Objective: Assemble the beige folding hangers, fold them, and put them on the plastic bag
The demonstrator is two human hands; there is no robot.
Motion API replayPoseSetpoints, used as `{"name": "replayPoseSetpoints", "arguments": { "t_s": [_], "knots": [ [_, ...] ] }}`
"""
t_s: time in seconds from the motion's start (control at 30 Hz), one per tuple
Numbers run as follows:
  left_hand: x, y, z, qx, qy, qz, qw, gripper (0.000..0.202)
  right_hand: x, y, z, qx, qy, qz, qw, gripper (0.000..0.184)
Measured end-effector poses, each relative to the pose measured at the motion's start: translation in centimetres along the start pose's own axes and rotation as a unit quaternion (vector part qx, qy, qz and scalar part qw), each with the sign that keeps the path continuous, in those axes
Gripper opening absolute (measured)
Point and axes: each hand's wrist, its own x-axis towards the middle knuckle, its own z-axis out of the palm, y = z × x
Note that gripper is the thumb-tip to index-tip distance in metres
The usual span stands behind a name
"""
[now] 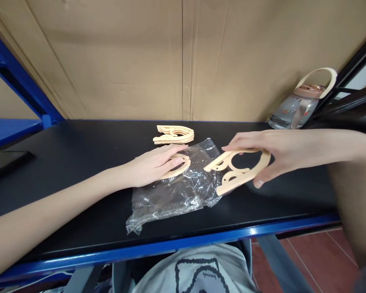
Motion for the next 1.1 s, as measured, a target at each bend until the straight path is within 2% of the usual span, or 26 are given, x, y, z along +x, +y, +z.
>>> {"name": "replayPoseSetpoints", "arguments": {
  "t_s": [0.2, 0.3, 0.47, 0.7, 0.9, 0.97, 1.1],
  "knots": [
    [0.1, 0.1, -0.1, 0.000, -0.003, 0.003, 1.000, 0.054, 2.2, 0.8, 1.4, -0.020, 0.053, -0.032, 0.998, 0.067],
    [0.1, 0.1, 0.0, 0.002, -0.003, 0.003, 1.000, 0.054, 2.8, 0.3, 1.8, -0.026, 0.042, -0.040, 0.998, 0.065],
    [0.1, 0.0, 0.1, 0.003, 0.006, 0.011, 1.000, 0.056, 3.0, -1.5, 1.9, -0.004, 0.016, -0.037, 0.999, 0.073],
    [0.1, 0.1, 0.1, 0.000, 0.010, 0.010, 1.000, 0.056, 3.5, -2.4, 2.5, 0.043, 0.003, -0.026, 0.999, 0.056],
    [0.0, -0.1, 0.1, 0.002, 0.014, 0.021, 1.000, 0.058, 4.5, -3.0, 4.0, 0.063, 0.058, 0.003, 0.996, 0.049],
    [0.0, -0.1, 0.1, 0.005, 0.009, 0.014, 1.000, 0.058, 4.5, -2.9, 4.1, 0.089, 0.042, -0.010, 0.995, 0.050],
    [0.1, -0.1, 0.1, 0.008, 0.002, -0.001, 1.000, 0.059, 4.4, -2.1, 3.6, 0.182, -0.031, -0.085, 0.979, 0.055]
  ]
}}
